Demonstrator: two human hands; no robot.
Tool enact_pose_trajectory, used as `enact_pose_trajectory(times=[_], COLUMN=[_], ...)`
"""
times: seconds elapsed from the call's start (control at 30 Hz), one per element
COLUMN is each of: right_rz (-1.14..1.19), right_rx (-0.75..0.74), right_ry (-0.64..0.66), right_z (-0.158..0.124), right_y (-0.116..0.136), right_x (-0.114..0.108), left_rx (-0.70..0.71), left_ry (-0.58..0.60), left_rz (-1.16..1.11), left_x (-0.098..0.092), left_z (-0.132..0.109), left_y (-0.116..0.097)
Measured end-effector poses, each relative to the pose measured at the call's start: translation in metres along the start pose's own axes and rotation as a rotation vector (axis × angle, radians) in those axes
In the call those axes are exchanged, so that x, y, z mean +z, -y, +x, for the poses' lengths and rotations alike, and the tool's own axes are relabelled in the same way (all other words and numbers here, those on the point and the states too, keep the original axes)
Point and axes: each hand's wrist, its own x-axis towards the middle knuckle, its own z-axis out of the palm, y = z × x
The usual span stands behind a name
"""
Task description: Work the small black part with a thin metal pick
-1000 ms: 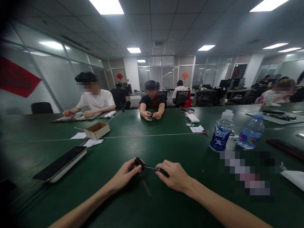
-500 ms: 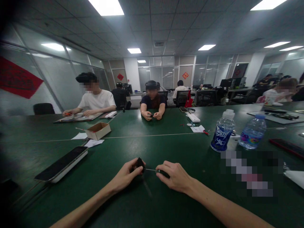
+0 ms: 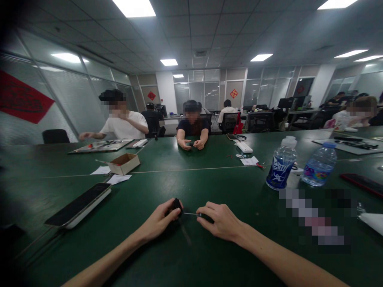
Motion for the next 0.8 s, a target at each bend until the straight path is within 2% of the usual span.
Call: enact_pose_trajectory(times=[0.8], right_rz=[-0.018], right_rx=[-0.008], right_ry=[-0.022], right_z=[-0.0012], right_y=[-0.0021], right_x=[0.0023], left_rx=[-0.045], left_ry=[0.024], left_rz=[-0.081], left_x=[0.0004], left_z=[0.0006], left_y=[0.0032])
